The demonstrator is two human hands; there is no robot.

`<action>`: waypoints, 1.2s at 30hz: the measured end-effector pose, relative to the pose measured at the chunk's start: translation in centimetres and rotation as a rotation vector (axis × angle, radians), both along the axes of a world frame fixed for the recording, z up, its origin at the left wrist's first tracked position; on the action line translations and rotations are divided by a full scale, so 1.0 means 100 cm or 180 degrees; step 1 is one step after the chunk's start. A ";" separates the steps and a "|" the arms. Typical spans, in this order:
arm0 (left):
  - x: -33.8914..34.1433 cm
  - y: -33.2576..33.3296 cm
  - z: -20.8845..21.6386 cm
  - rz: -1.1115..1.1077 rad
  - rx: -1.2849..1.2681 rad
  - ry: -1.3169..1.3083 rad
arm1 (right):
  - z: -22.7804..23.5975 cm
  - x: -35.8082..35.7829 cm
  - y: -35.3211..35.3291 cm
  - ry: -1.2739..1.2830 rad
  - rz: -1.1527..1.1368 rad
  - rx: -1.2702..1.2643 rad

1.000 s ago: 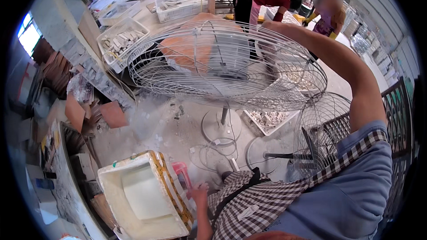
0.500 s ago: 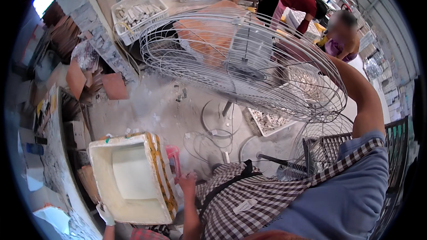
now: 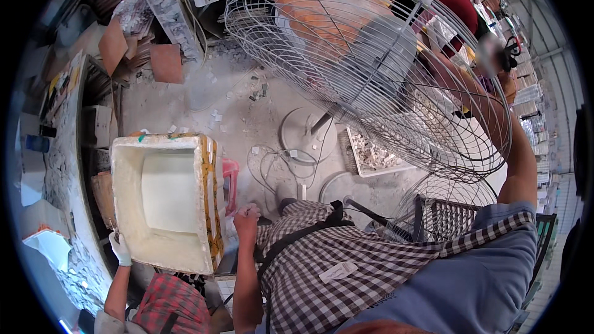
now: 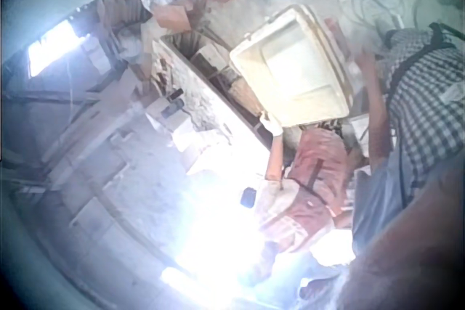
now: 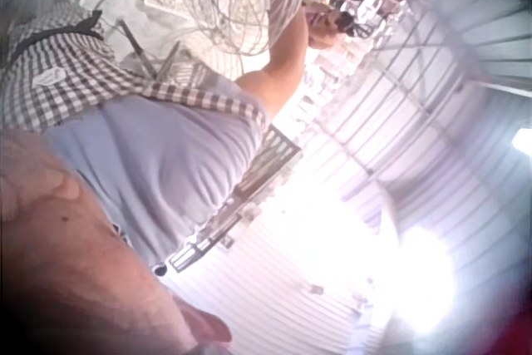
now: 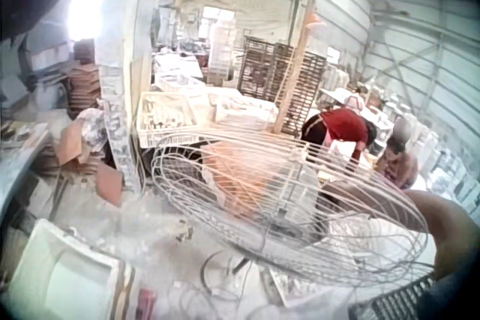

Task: The person repeatedly picks up rectangular frames from a stack on the floor and places them onto a metal drying rack. The person handles the frames one at a time, lifting them from a pile and arranging them on the rack's shelves.

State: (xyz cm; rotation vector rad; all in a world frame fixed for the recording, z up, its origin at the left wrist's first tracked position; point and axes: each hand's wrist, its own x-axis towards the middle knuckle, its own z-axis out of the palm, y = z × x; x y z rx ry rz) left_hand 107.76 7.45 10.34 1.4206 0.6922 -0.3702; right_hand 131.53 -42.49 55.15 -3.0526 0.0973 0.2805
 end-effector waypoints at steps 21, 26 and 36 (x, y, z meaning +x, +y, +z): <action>-0.005 0.006 0.002 0.0009 0.0087 0.0012 | -0.002 -0.006 0.010 -0.0093 0.0101 0.0006; -0.010 0.006 -0.004 0.0039 0.0090 0.0027 | -0.003 -0.008 0.012 -0.0104 0.0143 0.0003; -0.010 0.001 0.006 0.0054 0.0021 0.0038 | -0.004 -0.008 0.019 -0.0163 0.0241 -0.0055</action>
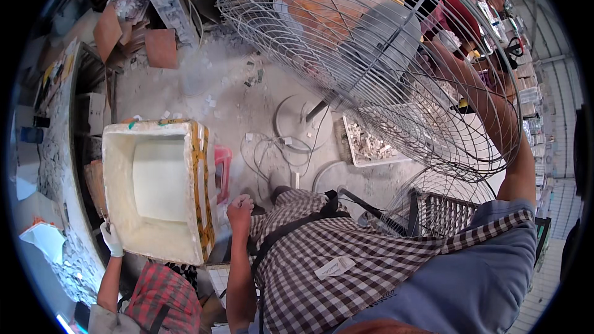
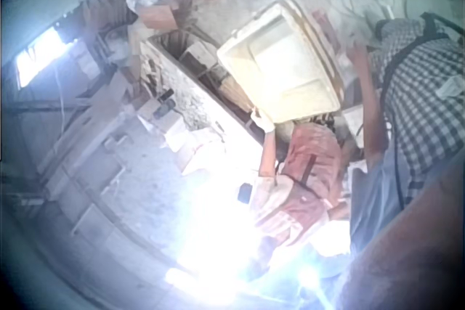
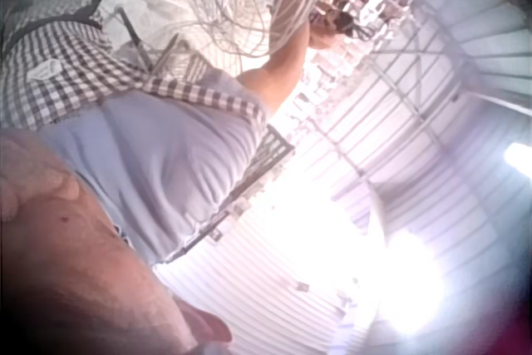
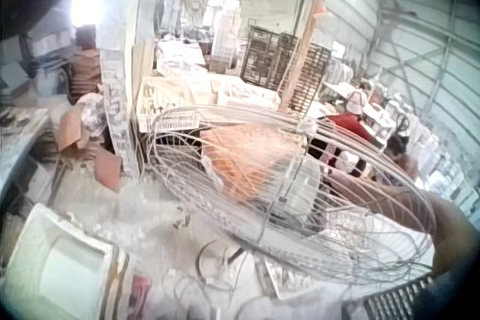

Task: The person repeatedly picks up rectangular frames from a stack on the floor and places them onto a metal drying rack. The person handles the frames one at a time, lifting them from a pile and arranging them on the rack's shelves.

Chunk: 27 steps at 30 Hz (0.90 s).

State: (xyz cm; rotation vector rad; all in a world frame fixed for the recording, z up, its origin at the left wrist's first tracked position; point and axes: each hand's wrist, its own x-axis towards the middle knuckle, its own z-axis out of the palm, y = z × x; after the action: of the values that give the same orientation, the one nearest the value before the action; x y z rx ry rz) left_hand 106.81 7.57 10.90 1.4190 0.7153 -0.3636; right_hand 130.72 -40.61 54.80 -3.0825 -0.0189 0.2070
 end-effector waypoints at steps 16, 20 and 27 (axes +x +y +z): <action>0.001 0.010 -0.012 -0.0226 -0.0200 -0.0062 | 0.025 -0.014 0.056 -0.0670 0.0192 -0.0328; 0.003 0.021 -0.014 -0.0320 -0.0199 -0.0078 | 0.029 -0.019 0.068 -0.0754 0.0206 -0.0373; -0.003 0.037 -0.008 -0.0382 -0.0033 -0.0181 | 0.021 -0.022 0.070 -0.0604 0.0135 -0.0421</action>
State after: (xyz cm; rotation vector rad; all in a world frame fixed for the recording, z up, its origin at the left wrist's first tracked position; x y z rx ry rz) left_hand 106.53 11.29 10.13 1.4605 0.5827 -0.4180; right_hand 128.51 -33.57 56.91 -3.2233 -0.0813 -0.0868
